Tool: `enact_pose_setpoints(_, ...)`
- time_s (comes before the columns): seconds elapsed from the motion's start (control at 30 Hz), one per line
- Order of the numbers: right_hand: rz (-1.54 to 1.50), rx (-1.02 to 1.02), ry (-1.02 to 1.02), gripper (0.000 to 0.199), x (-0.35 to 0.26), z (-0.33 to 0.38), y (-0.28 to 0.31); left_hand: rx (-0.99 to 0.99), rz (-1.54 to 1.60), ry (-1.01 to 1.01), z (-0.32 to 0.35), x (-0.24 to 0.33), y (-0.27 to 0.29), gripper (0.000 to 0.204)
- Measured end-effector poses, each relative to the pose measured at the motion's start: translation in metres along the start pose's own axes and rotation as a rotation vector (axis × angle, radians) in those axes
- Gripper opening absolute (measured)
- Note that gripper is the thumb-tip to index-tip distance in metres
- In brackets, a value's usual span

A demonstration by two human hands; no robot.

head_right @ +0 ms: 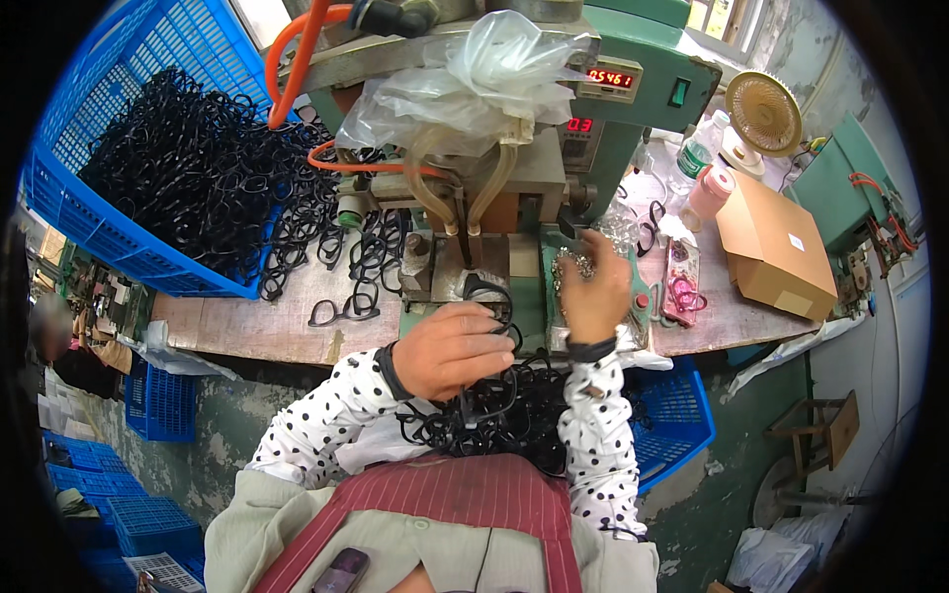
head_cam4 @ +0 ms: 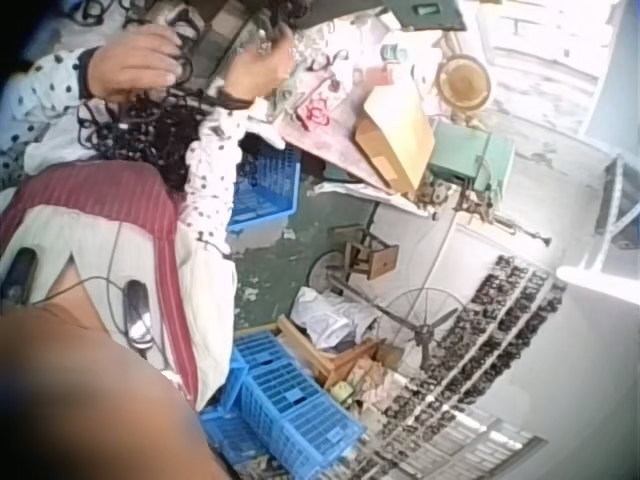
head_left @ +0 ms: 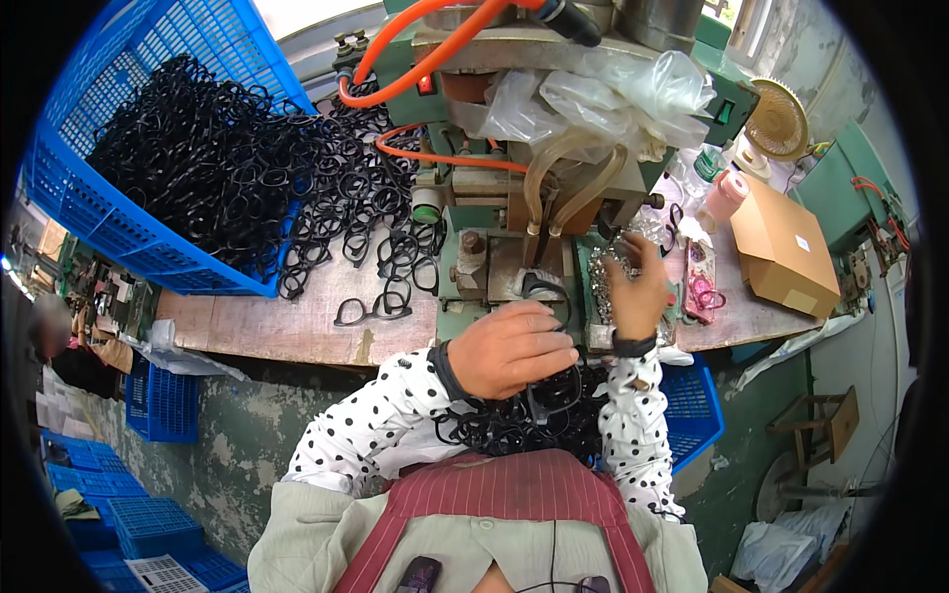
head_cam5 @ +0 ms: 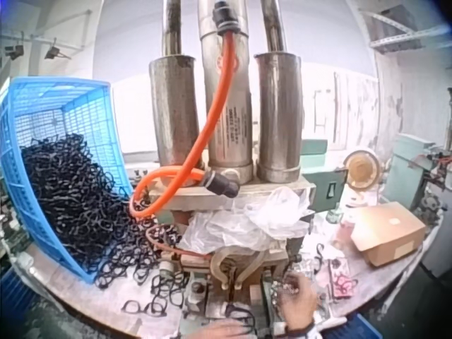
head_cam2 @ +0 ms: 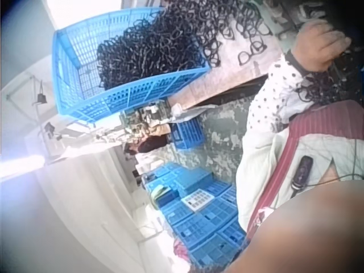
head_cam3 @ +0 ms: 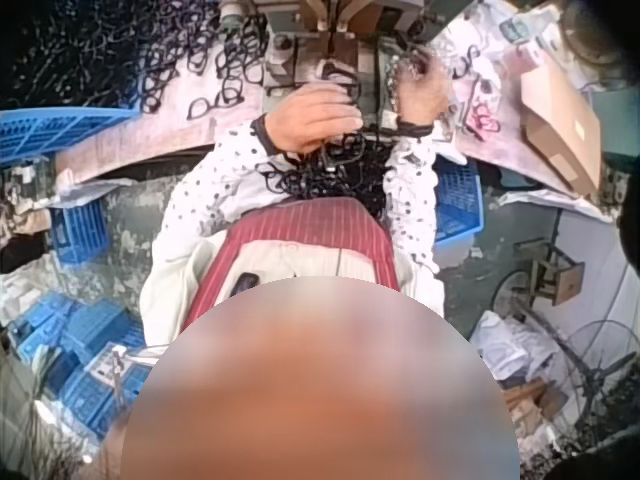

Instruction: The person repeatedly picks black cable loops from a blue basket, places them into a press machine, and adds small metal components from a tray. The person operates the press to join the parts and then removes the finished assemblies, placing them on the work surface.

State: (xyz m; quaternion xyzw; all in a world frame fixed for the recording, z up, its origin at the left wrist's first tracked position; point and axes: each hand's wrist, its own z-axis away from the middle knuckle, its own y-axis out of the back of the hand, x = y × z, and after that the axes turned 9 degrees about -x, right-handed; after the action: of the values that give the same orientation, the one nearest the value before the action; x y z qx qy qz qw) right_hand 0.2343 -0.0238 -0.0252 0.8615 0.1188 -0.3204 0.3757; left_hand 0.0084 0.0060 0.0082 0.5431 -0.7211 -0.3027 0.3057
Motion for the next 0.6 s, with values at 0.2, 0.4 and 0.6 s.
enact_pose_setpoints(0.2, 0.152, -0.215, -0.339, 0.030, 0.070, 0.022, 0.034, -0.041, -0.032, -0.016, 0.003, -0.006, -0.004, 0.049)
enact_pose_setpoints(0.4, 0.266, -0.200, -0.113, 0.020, 0.073, 0.036, 0.022, -0.016, -0.028, 0.004, 0.003, -0.002, -0.004, 0.047)
enact_pose_setpoints(0.6, 0.014, -0.018, -0.118, 0.010, 0.070, 0.034, 0.015, 0.014, -0.200, 0.125, 0.007, 0.014, 0.003, 0.039)
